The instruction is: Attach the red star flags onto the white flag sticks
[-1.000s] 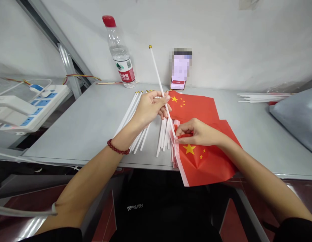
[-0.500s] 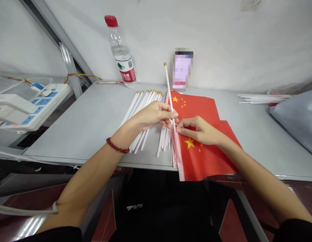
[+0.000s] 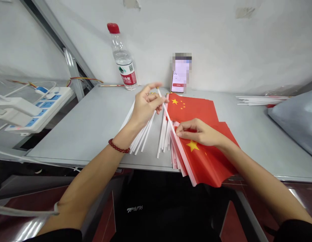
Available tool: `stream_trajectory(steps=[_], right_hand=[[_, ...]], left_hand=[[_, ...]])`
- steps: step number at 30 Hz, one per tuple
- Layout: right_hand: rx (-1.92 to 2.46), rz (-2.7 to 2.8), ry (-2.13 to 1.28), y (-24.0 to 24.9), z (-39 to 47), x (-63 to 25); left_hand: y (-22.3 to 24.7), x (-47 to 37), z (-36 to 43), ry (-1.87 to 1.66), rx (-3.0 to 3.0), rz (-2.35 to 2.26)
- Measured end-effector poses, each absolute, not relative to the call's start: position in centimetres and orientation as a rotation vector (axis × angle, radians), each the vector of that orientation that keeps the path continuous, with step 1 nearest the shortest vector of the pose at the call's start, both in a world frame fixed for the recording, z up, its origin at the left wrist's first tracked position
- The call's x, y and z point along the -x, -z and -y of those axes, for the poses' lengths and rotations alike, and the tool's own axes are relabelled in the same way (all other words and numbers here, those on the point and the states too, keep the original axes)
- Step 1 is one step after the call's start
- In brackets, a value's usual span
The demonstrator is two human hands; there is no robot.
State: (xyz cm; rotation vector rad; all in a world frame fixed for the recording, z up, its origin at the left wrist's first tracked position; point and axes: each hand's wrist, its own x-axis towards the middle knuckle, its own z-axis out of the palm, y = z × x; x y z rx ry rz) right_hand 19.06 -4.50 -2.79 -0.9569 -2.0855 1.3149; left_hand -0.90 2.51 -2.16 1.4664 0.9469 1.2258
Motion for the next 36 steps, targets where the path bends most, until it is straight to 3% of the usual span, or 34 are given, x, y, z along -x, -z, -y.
stream_trajectory(steps=[5,19,31,36], right_hand=[[1.158,1.881,-1.156,3.1,4.3,-19.3],[1.079,1.995,-1.261,3.5,4.2,-19.1],[1.007,2.011,-1.369,3.4,4.1,-19.5],[1.132,1.867,-1.248,3.3,3.9,-19.5]], left_hand=[[2.2,-0.3,-0.8,-1.022,-1.534,-0.863],[2.0,0.1,-0.9,-0.735,-1.505,-0.737],[1.8,0.2,-0.7,-0.709,-1.532,-0.727],[2.1,0.3,-1.0,-0.758,-1.654,-0.741]])
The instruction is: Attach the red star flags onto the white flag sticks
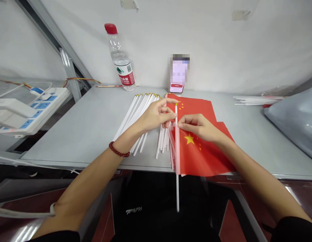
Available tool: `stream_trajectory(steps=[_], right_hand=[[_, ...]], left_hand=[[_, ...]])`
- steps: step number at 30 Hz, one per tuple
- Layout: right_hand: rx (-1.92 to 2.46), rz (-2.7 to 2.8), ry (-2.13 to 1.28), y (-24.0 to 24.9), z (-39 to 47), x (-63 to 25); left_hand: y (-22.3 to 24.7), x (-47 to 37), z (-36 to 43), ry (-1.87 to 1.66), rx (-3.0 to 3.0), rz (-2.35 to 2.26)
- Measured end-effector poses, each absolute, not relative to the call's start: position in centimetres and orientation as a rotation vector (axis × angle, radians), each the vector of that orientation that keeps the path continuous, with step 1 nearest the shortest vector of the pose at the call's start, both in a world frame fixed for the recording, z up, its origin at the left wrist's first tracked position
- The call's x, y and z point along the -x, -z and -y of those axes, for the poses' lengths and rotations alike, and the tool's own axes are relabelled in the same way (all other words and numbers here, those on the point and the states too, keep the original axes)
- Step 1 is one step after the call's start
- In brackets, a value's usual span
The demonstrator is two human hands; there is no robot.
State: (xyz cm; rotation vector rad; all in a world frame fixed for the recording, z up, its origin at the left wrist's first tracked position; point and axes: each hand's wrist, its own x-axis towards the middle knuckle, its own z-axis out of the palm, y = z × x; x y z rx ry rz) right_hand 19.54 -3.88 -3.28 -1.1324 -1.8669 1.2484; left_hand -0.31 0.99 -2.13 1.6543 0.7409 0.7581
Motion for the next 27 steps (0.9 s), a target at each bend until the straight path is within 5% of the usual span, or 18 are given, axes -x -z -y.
stream_trajectory(steps=[15,23,27], right_hand=[[1.322,1.285,-0.691,3.2,1.8,-21.6],[1.476,1.361,0.102,3.5,0.3,-24.7],[1.468,1.681,-0.232,3.3,1.0,-23.7]], left_hand=[[1.0,1.1,-0.7,-0.121,-1.607,-0.605],[2.6,1.2,-1.8,-0.488,-1.671,-0.989],[3.5,0.8,-2.1,-0.59,-1.707,-1.177]])
